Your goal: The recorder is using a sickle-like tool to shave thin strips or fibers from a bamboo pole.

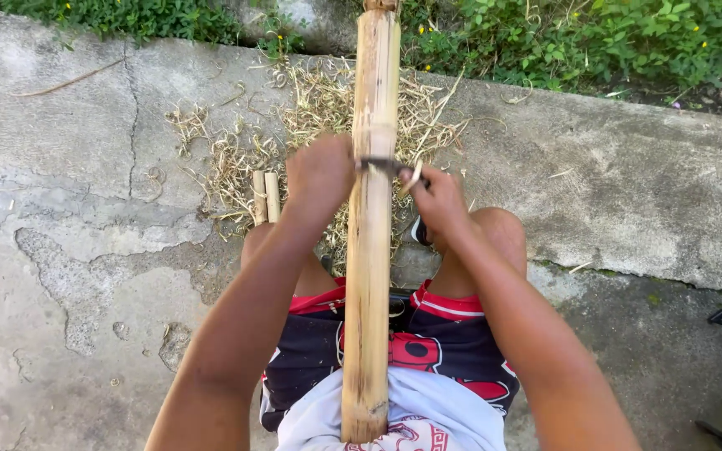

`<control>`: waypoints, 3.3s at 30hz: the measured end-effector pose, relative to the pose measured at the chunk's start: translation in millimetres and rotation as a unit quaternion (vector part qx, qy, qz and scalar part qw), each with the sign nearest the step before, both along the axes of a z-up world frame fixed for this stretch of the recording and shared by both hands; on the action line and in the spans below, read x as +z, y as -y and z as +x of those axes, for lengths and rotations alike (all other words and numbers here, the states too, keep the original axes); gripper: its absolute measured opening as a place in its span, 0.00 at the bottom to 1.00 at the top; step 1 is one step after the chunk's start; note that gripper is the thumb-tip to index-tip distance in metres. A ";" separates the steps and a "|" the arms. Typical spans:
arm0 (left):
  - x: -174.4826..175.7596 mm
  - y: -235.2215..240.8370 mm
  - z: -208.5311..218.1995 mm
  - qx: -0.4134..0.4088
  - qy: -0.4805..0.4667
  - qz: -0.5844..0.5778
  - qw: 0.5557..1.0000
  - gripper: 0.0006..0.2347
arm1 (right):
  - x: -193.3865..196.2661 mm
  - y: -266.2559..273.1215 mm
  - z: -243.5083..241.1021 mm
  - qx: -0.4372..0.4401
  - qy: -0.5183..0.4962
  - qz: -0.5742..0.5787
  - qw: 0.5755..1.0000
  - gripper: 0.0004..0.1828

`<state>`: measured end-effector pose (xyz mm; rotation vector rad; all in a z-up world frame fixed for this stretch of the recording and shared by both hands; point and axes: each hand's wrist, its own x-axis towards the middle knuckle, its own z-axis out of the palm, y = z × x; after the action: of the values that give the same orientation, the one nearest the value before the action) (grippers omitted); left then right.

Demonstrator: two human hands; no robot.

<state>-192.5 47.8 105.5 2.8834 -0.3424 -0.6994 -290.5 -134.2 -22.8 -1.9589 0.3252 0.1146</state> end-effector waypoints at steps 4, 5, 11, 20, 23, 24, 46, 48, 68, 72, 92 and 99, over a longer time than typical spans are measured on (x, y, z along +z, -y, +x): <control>0.5 -10.1 -31.1 -0.014 0.003 -0.006 1.000 0.11 | 18.8 -3.7 -23.7 0.027 0.000 0.011 1.000 0.17; -4.0 -10.8 -31.4 -0.010 0.024 -0.020 0.999 0.09 | 18.6 -4.7 -23.0 0.019 0.024 0.017 0.999 0.17; -32.3 18.7 40.9 0.045 0.056 -0.046 0.996 0.07 | 0.2 15.0 54.1 -0.014 0.064 -0.054 0.996 0.17; -96.7 43.5 162.7 0.048 0.154 -0.122 0.979 0.06 | -29.7 50.4 178.7 0.005 0.076 -0.113 0.991 0.16; -109.6 48.1 184.0 0.040 0.195 -0.151 0.968 0.05 | -16.4 58.1 199.7 0.001 0.073 -0.190 0.979 0.20; -113.4 49.4 189.4 0.042 0.193 -0.151 0.968 0.05 | -14.7 59.1 204.7 0.004 0.071 -0.190 0.979 0.20; -114.1 27.4 164.2 0.072 0.232 -0.227 0.943 0.09 | 13.1 36.4 177.2 -0.009 0.058 -0.233 0.971 0.21; -112.3 24.5 152.0 0.066 0.236 -0.227 0.943 0.09 | 16.2 33.6 163.6 -0.017 0.038 -0.226 0.973 0.21; -59.2 -16.9 33.4 0.046 0.130 -0.203 0.970 0.09 | 52.3 -19.2 31.7 -0.052 0.044 -0.247 0.967 0.21; -60.2 -40.1 0.9 0.041 0.108 -0.214 0.970 0.09 | 51.9 -25.5 3.2 -0.019 0.001 -0.241 0.970 0.21; -84.4 -95.7 -102.9 0.225 -0.049 -0.467 0.854 0.25 | 35.8 22.2 -165.3 -0.271 -0.066 0.387 0.879 0.22; -116.2 -2.2 -14.0 0.311 -0.193 -0.531 0.764 0.29 | 5.5 61.8 -173.9 -0.322 -0.001 0.369 0.872 0.22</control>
<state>-206.5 50.0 -10.7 1.5460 0.2327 -0.6313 -464.4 -196.0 -17.2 -1.0199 0.7908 -0.1756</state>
